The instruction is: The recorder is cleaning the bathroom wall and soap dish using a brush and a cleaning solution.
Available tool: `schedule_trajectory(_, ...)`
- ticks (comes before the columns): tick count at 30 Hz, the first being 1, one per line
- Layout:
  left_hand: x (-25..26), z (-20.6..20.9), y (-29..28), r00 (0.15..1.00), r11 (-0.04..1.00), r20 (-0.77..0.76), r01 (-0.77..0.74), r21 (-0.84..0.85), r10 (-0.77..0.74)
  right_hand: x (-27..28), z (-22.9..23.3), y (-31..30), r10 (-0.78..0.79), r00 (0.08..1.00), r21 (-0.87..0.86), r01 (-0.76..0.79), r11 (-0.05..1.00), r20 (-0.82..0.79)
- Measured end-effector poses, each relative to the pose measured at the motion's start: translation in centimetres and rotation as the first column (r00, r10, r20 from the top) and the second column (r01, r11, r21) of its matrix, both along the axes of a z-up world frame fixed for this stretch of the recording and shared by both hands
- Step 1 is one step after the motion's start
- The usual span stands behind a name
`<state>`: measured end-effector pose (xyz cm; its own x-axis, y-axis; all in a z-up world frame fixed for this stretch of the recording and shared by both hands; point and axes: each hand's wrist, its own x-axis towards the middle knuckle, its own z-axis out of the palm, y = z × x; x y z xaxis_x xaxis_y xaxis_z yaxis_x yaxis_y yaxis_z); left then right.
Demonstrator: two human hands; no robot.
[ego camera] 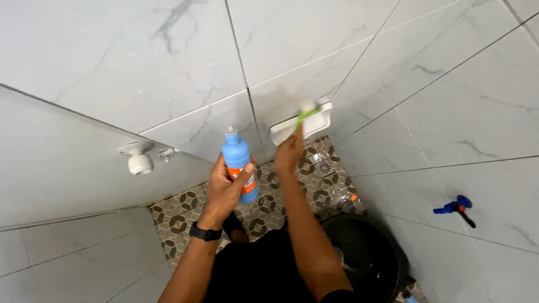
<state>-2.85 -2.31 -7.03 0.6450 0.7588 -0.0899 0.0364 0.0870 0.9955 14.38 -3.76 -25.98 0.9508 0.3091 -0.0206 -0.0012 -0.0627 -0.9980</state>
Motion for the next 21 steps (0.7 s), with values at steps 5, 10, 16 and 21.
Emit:
schedule_trajectory(5,-0.4,-0.3,0.9,0.996,0.996,-0.076,0.049,0.076,-0.043,-7.8,-3.4,0.8,0.191,0.982,0.043,-0.190,0.981,-0.006)
schedule_trajectory(10,-1.8,0.4,1.3,0.991,0.990,-0.101,0.093,0.103,-0.082,0.2,0.5,0.3,0.083,0.990,-0.079,-0.075,0.994,0.110)
schedule_trajectory(16,-2.6,-1.3,1.3,0.982,0.983,0.041,0.182,0.032,-0.183,3.1,-0.5,-0.9,0.108,0.982,-0.026,-0.114,0.993,-0.153)
schedule_trajectory(21,-0.5,0.7,1.0,0.981,0.980,-0.035,0.193,0.047,-0.191,-6.9,-3.9,-0.5,0.326,0.945,0.041,-0.327,0.944,0.020)
